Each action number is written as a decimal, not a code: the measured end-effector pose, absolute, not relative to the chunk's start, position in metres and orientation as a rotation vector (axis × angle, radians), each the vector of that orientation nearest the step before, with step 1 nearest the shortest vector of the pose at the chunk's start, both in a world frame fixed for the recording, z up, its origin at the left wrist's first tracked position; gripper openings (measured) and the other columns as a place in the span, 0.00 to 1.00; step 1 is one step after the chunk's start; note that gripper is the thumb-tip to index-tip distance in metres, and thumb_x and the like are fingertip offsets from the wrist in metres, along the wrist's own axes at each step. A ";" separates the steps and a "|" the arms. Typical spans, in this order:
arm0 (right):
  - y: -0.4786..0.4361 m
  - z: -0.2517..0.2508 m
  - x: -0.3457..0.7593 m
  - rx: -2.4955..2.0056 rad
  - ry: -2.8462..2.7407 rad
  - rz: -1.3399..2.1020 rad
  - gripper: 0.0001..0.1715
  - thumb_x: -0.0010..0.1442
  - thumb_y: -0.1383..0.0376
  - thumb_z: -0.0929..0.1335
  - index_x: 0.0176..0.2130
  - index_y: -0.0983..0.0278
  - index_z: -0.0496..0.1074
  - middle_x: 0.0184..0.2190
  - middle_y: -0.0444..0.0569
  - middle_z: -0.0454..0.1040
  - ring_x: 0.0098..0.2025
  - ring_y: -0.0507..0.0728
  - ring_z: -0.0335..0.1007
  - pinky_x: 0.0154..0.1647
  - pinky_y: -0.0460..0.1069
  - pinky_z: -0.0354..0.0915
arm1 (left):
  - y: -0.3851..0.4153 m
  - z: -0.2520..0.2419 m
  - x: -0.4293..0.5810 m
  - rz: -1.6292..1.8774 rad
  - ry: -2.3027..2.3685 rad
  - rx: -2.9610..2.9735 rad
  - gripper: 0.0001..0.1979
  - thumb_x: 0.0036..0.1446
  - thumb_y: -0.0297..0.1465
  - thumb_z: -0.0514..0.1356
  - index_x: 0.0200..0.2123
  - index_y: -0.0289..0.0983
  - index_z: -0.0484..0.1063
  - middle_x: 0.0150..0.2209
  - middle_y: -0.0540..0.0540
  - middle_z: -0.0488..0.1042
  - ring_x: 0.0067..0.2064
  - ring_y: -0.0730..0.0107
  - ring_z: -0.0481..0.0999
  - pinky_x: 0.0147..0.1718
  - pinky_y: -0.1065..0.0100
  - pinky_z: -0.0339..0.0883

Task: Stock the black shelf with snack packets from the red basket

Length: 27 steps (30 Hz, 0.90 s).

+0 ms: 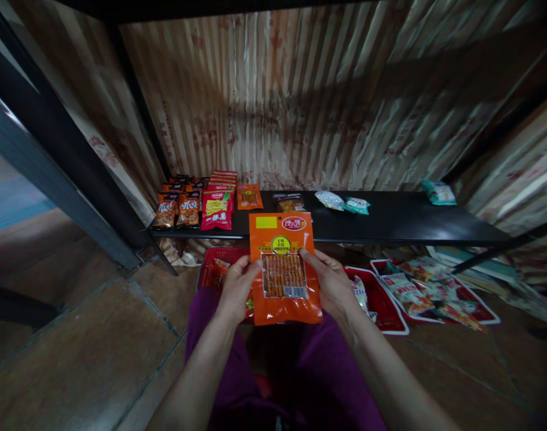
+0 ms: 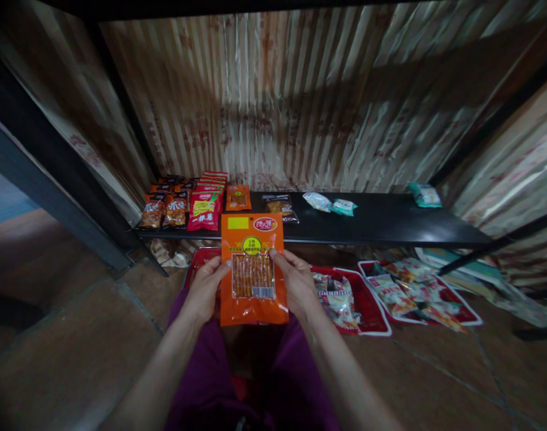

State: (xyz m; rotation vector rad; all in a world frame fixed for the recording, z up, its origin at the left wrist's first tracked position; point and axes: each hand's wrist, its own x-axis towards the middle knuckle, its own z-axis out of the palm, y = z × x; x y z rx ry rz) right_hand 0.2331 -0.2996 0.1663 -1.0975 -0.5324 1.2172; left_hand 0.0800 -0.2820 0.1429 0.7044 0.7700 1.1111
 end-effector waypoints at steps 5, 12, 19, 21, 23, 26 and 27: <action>-0.300 0.166 0.238 -1.101 -0.585 1.257 0.18 0.38 0.59 0.78 0.33 0.60 0.78 0.30 0.45 0.80 0.32 0.59 0.76 0.33 0.52 0.70 | -0.288 0.137 0.077 1.106 0.797 0.691 0.16 0.40 0.38 0.68 0.31 0.35 0.75 0.29 0.47 0.78 0.31 0.67 0.76 0.35 0.66 0.68; -0.317 0.154 0.238 -1.108 -0.820 1.367 0.21 0.40 0.58 0.77 0.37 0.60 0.78 0.34 0.45 0.80 0.34 0.57 0.76 0.38 0.50 0.69 | -0.279 0.138 0.079 1.261 0.823 0.594 0.17 0.39 0.39 0.68 0.32 0.35 0.73 0.28 0.49 0.77 0.29 0.69 0.75 0.34 0.66 0.68; -0.321 0.140 0.234 -1.103 -0.831 1.372 0.20 0.41 0.58 0.77 0.37 0.60 0.78 0.33 0.46 0.80 0.32 0.56 0.75 0.38 0.50 0.69 | -0.275 0.140 0.081 1.287 0.820 0.540 0.17 0.40 0.36 0.68 0.34 0.35 0.74 0.28 0.48 0.78 0.30 0.68 0.76 0.36 0.64 0.69; -0.320 0.137 0.233 -1.089 -0.813 1.360 0.20 0.41 0.58 0.77 0.36 0.60 0.78 0.33 0.46 0.80 0.32 0.57 0.75 0.38 0.51 0.69 | -0.275 0.140 0.081 1.277 0.823 0.534 0.17 0.39 0.36 0.68 0.34 0.36 0.74 0.30 0.47 0.78 0.31 0.66 0.77 0.37 0.64 0.69; -0.319 0.135 0.233 -1.079 -0.806 1.350 0.20 0.40 0.59 0.77 0.36 0.60 0.78 0.33 0.46 0.80 0.33 0.57 0.75 0.39 0.51 0.69 | -0.276 0.139 0.080 1.269 0.818 0.548 0.18 0.38 0.35 0.68 0.35 0.36 0.74 0.32 0.47 0.78 0.33 0.66 0.77 0.38 0.64 0.68; -0.316 0.130 0.235 -1.107 -0.832 1.327 0.20 0.43 0.58 0.76 0.37 0.60 0.77 0.34 0.47 0.80 0.35 0.59 0.76 0.41 0.53 0.69 | -0.276 0.137 0.080 1.241 0.791 0.576 0.17 0.38 0.34 0.68 0.35 0.36 0.75 0.33 0.47 0.79 0.34 0.65 0.77 0.39 0.64 0.68; -0.315 0.129 0.236 -1.142 -0.865 1.282 0.21 0.44 0.57 0.75 0.40 0.59 0.76 0.36 0.47 0.80 0.38 0.60 0.75 0.42 0.55 0.69 | -0.276 0.136 0.080 1.236 0.775 0.574 0.17 0.38 0.33 0.68 0.35 0.36 0.74 0.33 0.47 0.79 0.34 0.65 0.77 0.39 0.63 0.68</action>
